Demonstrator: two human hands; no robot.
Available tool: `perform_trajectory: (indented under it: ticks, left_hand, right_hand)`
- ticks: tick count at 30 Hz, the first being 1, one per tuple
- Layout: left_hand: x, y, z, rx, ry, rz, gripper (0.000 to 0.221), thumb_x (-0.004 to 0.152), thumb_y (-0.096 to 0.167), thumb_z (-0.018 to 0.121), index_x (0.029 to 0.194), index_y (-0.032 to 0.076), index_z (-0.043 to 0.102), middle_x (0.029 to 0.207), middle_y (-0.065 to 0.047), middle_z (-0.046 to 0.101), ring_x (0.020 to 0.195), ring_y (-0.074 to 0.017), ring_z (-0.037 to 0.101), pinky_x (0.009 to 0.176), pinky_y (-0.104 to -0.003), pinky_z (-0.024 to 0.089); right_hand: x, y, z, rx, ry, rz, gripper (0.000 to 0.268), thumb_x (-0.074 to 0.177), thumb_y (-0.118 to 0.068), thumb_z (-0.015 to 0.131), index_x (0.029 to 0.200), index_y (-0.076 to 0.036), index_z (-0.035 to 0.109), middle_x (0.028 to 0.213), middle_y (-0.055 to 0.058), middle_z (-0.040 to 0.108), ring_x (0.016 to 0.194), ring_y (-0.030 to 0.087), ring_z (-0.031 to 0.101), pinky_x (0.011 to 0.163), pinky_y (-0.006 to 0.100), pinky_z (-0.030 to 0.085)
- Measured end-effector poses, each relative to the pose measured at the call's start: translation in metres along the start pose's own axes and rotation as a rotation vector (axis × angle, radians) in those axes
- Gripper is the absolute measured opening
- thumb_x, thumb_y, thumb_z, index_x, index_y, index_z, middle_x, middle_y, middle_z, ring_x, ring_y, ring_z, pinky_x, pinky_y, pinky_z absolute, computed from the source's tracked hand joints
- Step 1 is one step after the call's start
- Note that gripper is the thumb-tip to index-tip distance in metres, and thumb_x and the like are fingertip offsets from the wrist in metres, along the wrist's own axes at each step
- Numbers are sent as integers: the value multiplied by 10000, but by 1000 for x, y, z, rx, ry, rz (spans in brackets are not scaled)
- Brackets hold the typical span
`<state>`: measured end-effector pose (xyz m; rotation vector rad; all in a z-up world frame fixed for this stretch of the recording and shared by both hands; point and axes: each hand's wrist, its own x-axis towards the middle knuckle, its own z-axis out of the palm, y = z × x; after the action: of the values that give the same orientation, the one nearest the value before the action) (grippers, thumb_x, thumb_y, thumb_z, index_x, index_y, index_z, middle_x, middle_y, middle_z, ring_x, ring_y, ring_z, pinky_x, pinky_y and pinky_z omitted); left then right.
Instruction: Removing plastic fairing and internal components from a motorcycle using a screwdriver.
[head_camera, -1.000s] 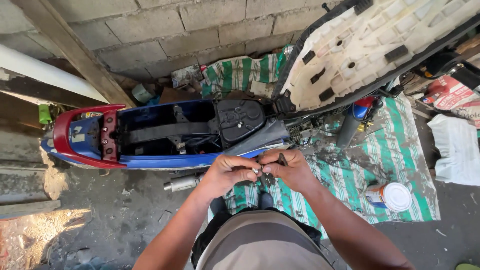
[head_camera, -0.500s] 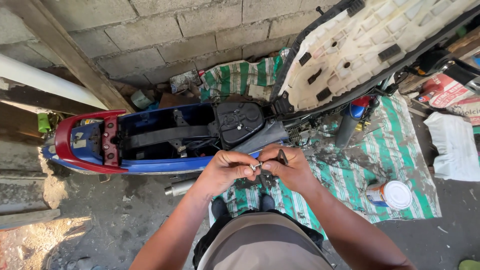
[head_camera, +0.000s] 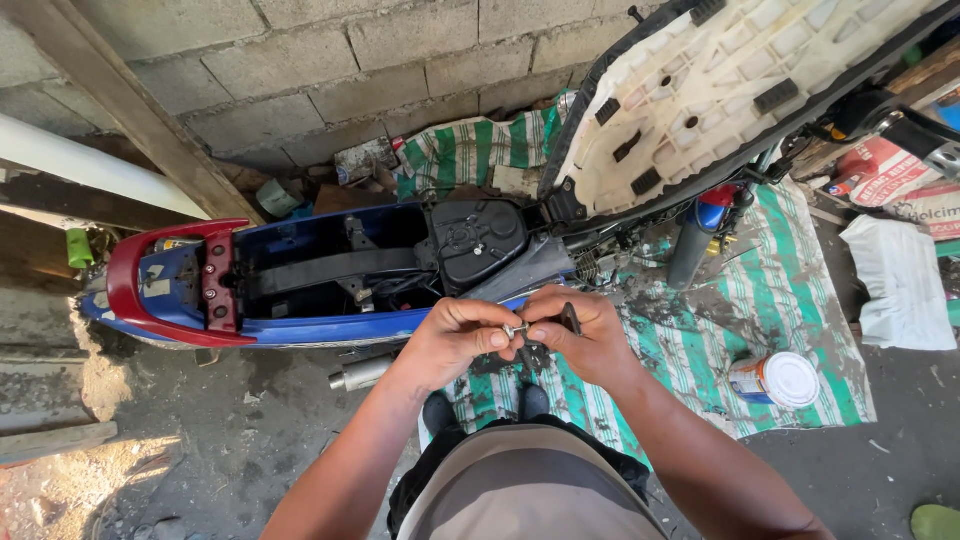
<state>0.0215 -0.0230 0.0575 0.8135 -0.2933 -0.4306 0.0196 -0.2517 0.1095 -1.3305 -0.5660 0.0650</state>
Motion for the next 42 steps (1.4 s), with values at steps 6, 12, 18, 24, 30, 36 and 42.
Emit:
perform_trajectory:
  ticks: [6, 12, 18, 24, 30, 36, 42]
  left_hand:
    - [-5, -3, -9, -25, -9, 7, 278, 933, -116, 818, 1207, -153, 794, 963, -318, 818, 912, -353, 838, 807, -453, 730]
    - [-7, -5, -8, -98, -5, 5, 266, 957, -114, 797, 1218, -160, 783, 978, -332, 815, 927, -366, 838, 826, -455, 733]
    - [-8, 1, -1, -103, 8, 18, 268, 953, -117, 795, 1214, -170, 778, 976, -333, 811, 906, -352, 838, 817, -435, 729]
    - [-9, -6, -8, -159, 18, 15, 254, 958, -111, 785, 1207, -158, 775, 943, -328, 801, 853, -345, 846, 787, -409, 736]
    - [-7, -14, -13, -203, 40, 13, 264, 955, -117, 775, 1216, -157, 770, 934, -349, 789, 830, -373, 845, 765, -418, 735]
    - [-7, -19, -18, -241, 40, 13, 270, 960, -104, 778, 1223, -162, 768, 939, -364, 779, 850, -384, 837, 778, -451, 735]
    - [-3, -21, -18, -243, 38, 17, 264, 964, -105, 771, 1222, -162, 767, 933, -360, 777, 843, -383, 835, 780, -457, 731]
  right_hand:
    - [1, -11, 18, -79, 45, -14, 132, 1070, -51, 729, 1121, 49, 798, 1000, 209, 795, 636, 149, 639, 528, 318, 536]
    - [3, -12, 18, -70, 22, -33, 144, 1091, -63, 702, 1134, 32, 802, 996, 204, 794, 602, 148, 611, 503, 325, 509]
    - [2, 3, 13, -221, 27, -75, 161, 1098, -54, 675, 1093, 45, 802, 986, 239, 783, 659, 271, 689, 529, 361, 519]
    - [6, -7, 12, -185, -18, -60, 138, 999, -36, 797, 1115, 32, 828, 1021, 240, 796, 637, 246, 684, 537, 360, 542]
    - [4, 6, 12, -77, 7, -96, 188, 1047, 6, 728, 1228, 40, 769, 880, 155, 723, 641, 163, 616, 538, 333, 467]
    - [9, 6, 16, -89, 5, -105, 245, 1162, -60, 549, 1163, -2, 787, 794, 89, 668, 608, 134, 523, 546, 310, 443]
    - [12, -4, 14, -113, -59, -105, 128, 1053, 13, 714, 1175, 39, 744, 915, 174, 725, 597, 166, 584, 524, 331, 453]
